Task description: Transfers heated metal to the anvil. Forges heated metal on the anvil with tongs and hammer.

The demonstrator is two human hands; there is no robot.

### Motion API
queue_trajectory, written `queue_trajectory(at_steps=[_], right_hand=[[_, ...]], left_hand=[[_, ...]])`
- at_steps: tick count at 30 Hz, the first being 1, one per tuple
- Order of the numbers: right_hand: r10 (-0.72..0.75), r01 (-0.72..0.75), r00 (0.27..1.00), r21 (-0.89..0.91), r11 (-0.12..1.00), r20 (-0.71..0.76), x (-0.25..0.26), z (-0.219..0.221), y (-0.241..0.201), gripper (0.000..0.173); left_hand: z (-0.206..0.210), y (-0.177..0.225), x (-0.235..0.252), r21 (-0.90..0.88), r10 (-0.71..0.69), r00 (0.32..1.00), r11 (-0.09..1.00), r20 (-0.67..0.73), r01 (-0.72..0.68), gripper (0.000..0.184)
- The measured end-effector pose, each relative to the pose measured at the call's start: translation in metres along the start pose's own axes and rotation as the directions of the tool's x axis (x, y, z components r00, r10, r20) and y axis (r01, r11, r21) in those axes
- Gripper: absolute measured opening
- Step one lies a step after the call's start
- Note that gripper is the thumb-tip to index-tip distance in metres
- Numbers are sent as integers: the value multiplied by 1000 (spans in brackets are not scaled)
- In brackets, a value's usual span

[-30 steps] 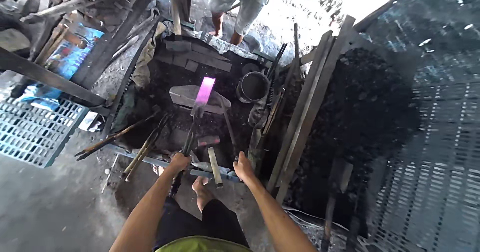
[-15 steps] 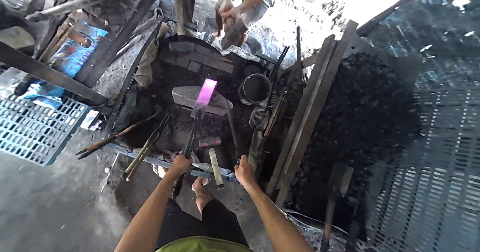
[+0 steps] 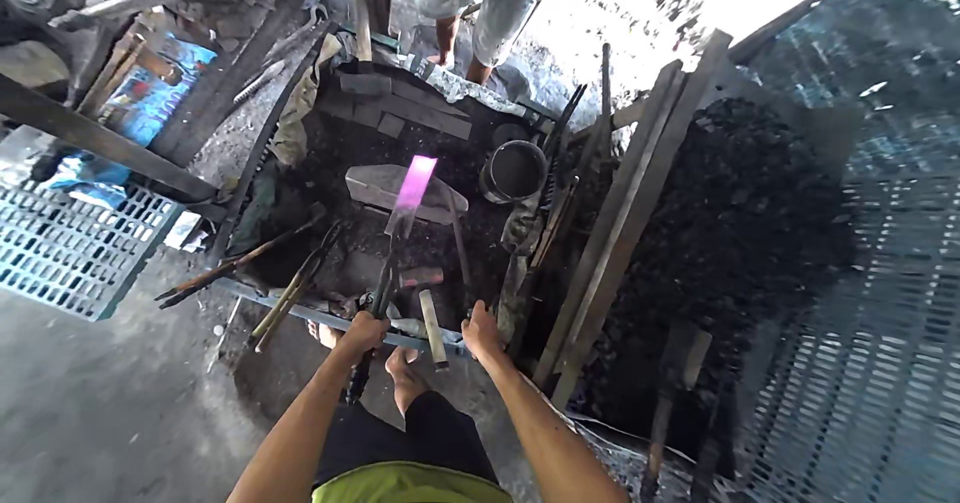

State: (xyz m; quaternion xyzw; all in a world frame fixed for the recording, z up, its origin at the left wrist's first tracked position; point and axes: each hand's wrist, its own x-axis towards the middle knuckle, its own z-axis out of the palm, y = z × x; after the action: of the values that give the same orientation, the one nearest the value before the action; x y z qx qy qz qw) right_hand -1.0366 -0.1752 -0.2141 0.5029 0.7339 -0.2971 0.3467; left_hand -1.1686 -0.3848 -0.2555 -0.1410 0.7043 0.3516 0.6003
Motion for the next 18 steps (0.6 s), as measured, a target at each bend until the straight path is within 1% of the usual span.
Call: queue_trajectory(at_steps=[6,9,11,13,15,17,18], right_hand=[[1,-1,1000,5,1000,-14,-2,2,-1,49],[8,-8,1000,-18,1000,-16,-1,2,-2,48],[13,-13,999,-1,1000,-30,-2,4,-2,49],[55,-49,997,96,994,-61,-3,12,6,52],[130,-101,987,260,960,-97,-1,18,26,56],[155,-108,980,317,942,-127,2,11,50,58],[150,-103,979,304,947,-137,1,8,59,56]], left_hand=[[-2,1,-1,-20,-16,1000,1000,0,16,17],[-2,-1,1,-40,-4,1000,999,11,4,16],[-2,0,0,-37,-3,1000,999,12,3,15],[-3,2,-4,-36,-4,1000,999,6,4,14],[-2,2,-5,-77,-6,999,997,33,9,14],[4,-3,-1,-124,4,999,992,40,1,15],[6,-7,1,-133,9,999,991,45,-3,16]])
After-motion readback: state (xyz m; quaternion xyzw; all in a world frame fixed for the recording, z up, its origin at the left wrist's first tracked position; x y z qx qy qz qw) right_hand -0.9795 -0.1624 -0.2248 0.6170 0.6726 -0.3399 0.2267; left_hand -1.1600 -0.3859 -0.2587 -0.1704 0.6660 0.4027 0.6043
